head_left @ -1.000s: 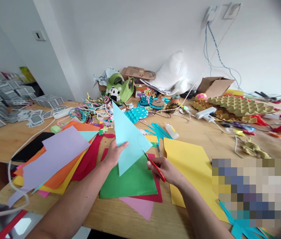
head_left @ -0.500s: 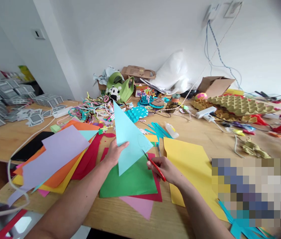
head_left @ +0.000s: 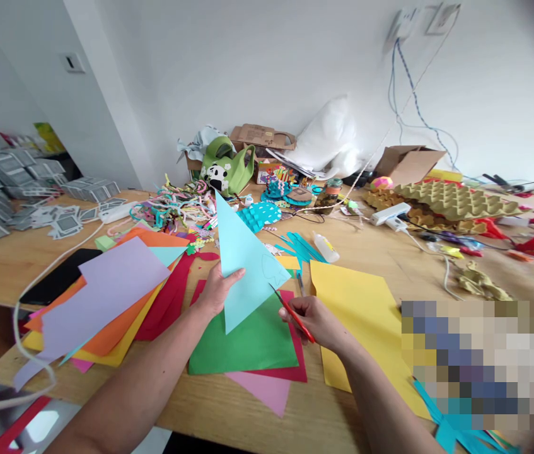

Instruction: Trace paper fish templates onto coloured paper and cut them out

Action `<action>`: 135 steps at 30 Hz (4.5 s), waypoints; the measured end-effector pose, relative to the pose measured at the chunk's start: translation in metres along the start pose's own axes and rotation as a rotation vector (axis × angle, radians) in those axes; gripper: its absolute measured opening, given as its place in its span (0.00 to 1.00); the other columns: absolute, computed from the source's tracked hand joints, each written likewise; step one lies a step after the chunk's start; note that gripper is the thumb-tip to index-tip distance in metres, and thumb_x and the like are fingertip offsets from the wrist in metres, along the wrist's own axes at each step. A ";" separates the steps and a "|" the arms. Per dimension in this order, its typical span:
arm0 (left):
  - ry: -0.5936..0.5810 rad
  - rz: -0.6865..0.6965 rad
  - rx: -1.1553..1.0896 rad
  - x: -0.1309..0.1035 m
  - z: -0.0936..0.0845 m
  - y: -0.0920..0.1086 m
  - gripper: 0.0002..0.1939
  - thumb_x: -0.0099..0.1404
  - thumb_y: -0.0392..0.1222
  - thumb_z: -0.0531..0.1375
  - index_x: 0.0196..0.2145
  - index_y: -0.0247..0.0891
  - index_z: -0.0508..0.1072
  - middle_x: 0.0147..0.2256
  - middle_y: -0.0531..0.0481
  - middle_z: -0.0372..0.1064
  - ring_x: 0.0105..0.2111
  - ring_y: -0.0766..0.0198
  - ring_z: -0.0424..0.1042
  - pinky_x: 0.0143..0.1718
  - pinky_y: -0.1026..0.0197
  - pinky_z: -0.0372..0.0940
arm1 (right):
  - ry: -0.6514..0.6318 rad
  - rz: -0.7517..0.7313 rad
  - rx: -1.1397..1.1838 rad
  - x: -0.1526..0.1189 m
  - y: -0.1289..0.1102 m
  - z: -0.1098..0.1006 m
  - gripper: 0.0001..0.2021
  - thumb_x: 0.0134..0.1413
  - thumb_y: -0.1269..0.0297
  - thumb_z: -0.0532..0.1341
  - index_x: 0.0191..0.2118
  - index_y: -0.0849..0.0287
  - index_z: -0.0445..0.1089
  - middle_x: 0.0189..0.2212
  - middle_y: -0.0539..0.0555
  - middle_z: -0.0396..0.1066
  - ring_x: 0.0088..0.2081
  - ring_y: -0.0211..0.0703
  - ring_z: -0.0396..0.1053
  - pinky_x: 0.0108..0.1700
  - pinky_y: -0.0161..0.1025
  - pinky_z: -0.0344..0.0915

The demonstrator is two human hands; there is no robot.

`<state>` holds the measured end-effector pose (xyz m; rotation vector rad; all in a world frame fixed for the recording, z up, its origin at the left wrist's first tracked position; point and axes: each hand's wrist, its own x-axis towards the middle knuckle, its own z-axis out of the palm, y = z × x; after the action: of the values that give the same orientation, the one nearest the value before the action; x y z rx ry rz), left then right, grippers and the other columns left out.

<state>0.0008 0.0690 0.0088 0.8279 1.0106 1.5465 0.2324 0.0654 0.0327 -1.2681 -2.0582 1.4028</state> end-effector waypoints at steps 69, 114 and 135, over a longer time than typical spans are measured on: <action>-0.045 -0.140 0.023 -0.013 0.012 0.001 0.22 0.45 0.45 0.72 0.37 0.33 0.76 0.35 0.45 0.77 0.31 0.59 0.74 0.38 0.56 0.68 | -0.092 0.076 0.218 -0.002 -0.005 0.004 0.22 0.44 0.45 0.66 0.23 0.58 0.61 0.13 0.46 0.64 0.15 0.37 0.64 0.18 0.32 0.56; -0.073 -0.113 0.054 -0.017 0.016 0.001 0.23 0.46 0.46 0.72 0.39 0.34 0.76 0.37 0.43 0.77 0.34 0.56 0.75 0.40 0.55 0.68 | 0.048 0.103 0.245 0.001 -0.012 0.015 0.25 0.37 0.44 0.69 0.18 0.57 0.58 0.10 0.45 0.59 0.12 0.33 0.58 0.14 0.31 0.51; -0.149 -0.130 0.029 -0.020 0.017 0.004 0.22 0.48 0.46 0.71 0.39 0.33 0.75 0.35 0.44 0.77 0.32 0.57 0.75 0.36 0.57 0.69 | -0.035 0.021 0.377 0.004 0.000 0.012 0.26 0.30 0.48 0.73 0.13 0.59 0.57 0.09 0.45 0.55 0.13 0.31 0.54 0.15 0.32 0.46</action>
<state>0.0187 0.0527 0.0192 0.8674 0.9606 1.3429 0.2220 0.0615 0.0267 -1.1121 -1.6954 1.7314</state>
